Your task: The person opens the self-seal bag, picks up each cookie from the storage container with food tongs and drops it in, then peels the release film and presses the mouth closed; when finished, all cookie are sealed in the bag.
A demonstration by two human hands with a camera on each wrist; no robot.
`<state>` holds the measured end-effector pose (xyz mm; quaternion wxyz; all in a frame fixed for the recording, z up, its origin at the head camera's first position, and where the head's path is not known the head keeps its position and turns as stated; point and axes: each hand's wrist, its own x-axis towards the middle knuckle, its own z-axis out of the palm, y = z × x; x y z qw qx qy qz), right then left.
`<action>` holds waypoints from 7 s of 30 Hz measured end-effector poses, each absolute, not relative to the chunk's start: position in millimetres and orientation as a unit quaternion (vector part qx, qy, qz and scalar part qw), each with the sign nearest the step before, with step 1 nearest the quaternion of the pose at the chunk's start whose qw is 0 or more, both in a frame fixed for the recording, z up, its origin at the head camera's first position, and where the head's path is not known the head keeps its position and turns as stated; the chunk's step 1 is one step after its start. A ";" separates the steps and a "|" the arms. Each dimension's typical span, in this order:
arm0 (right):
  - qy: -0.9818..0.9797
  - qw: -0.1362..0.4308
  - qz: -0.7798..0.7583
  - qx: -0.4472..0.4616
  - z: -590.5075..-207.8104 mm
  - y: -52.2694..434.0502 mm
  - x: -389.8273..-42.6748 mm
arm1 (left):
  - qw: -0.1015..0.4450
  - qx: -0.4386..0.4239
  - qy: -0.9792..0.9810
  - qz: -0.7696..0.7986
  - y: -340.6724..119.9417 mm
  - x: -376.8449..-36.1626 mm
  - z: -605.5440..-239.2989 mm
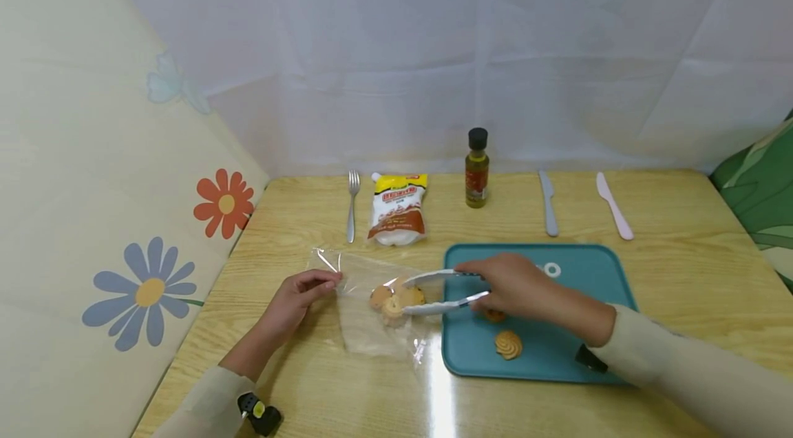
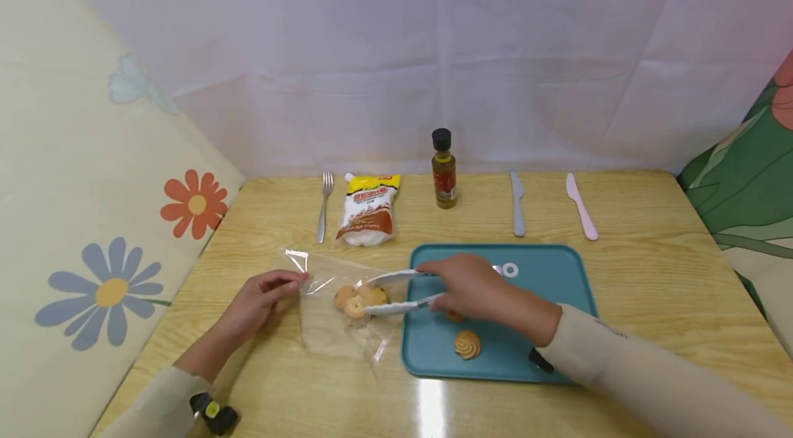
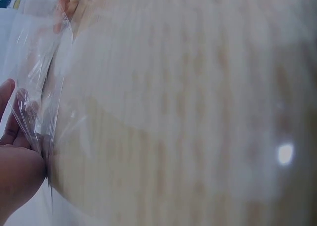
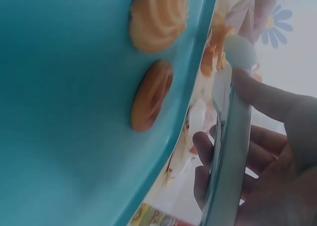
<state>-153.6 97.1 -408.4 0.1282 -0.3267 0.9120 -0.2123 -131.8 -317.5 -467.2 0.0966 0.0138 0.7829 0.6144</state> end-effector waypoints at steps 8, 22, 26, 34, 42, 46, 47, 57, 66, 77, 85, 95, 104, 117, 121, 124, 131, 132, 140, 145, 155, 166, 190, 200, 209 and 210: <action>0.907 0.111 -0.234 -0.333 -407.6 80.2 -151.0 | 0.099 0.015 0.779 0.619 -317.7 -131.8 -466.3; 0.907 0.091 -0.236 -0.335 -411.8 59.0 -151.9 | 0.094 0.003 0.782 0.616 -318.8 -131.7 -467.7; 0.905 0.087 -0.238 -0.342 -412.6 57.3 -152.3 | 0.098 0.002 0.784 0.612 -318.2 -130.9 -466.4; 0.906 0.094 -0.235 -0.341 -412.2 56.6 -152.3 | 0.096 0.006 0.784 0.613 -316.8 -130.4 -465.5; 0.907 0.098 -0.240 -0.333 -411.7 63.4 -149.7 | 0.097 0.006 0.788 0.608 -316.5 -130.7 -465.3; 0.909 0.109 -0.251 -0.316 -411.7 70.2 -147.9 | 0.096 0.008 0.787 0.609 -316.1 -130.7 -465.4; 0.908 0.113 -0.256 -0.312 -411.6 72.3 -147.3 | 0.095 0.008 0.787 0.610 -316.0 -130.6 -465.6; 0.911 0.127 -0.269 -0.286 -409.2 98.8 -142.3 | 0.092 0.013 0.785 0.612 -316.8 -130.2 -466.5; 0.908 0.121 -0.286 -0.281 -411.5 123.8 -138.6 | 0.094 0.006 0.790 0.606 -317.5 -130.8 -466.3; 0.913 0.081 -0.272 -0.292 -413.9 152.2 -132.7 | 0.097 0.012 0.784 0.613 -316.4 -130.6 -464.8; 0.917 0.099 -0.275 -0.270 -415.1 168.4 -134.1 | 0.096 0.013 0.783 0.614 -318.0 -132.1 -466.5; 0.911 0.106 -0.279 -0.285 -414.4 191.7 -139.9 | 0.098 0.011 0.784 0.613 -318.4 -132.2 -466.8; 0.909 0.112 -0.261 -0.304 -416.5 205.0 -145.3 | 0.095 0.013 0.786 0.611 -317.9 -131.3 -466.3; 0.915 0.078 -0.197 -0.343 -432.0 220.3 -148.2 | 0.098 0.014 0.787 0.609 -318.8 -131.7 -466.5; 0.914 0.096 -0.191 -0.344 -432.8 223.9 -149.4 | 0.100 0.010 0.788 0.607 -318.3 -131.8 -464.9; 0.913 0.111 -0.192 -0.343 -432.4 225.1 -150.0 | 0.102 0.009 0.787 0.608 -317.7 -131.9 -464.7; 0.906 0.133 -0.199 -0.350 -433.8 227.3 -151.1 | 0.102 0.011 0.787 0.609 -317.3 -132.1 -465.3; 0.905 0.135 -0.201 -0.351 -434.1 227.4 -151.3 | 0.102 0.012 0.787 0.609 -317.3 -132.1 -465.3; 0.896 0.149 -0.222 -0.354 -436.5 228.3 -152.2 | 0.099 0.011 0.787 0.609 -317.1 -132.1 -465.6; 0.892 0.147 -0.236 -0.356 -437.9 229.2 -152.0 | 0.096 0.013 0.787 0.609 -316.2 -130.7 -464.8; 0.895 0.154 -0.236 -0.347 -435.6 227.3 -152.3 | 0.098 0.009 0.788 0.608 -316.3 -130.4 -464.0; 0.890 0.141 -0.234 -0.365 -427.6 214.1 -157.2 | 0.100 0.009 0.788 0.608 -318.1 -131.0 -464.0; 0.870 0.125 -0.213 -0.427 -420.4 143.2 -170.8 | 0.101 0.002 0.792 0.603 -315.1 -129.5 -461.7; 0.865 0.098 -0.210 -0.446 -420.4 114.2 -174.1 | 0.098 0.004 0.792 0.602 -315.2 -129.6 -463.0; 0.863 0.101 -0.225 -0.442 -419.4 84.5 -171.9 | 0.097 0.004 0.788 0.607 -314.9 -129.4 -463.0; 0.863 0.100 -0.226 -0.440 -419.5 81.4 -171.6 | 0.097 0.005 0.788 0.608 -315.1 -129.4 -463.2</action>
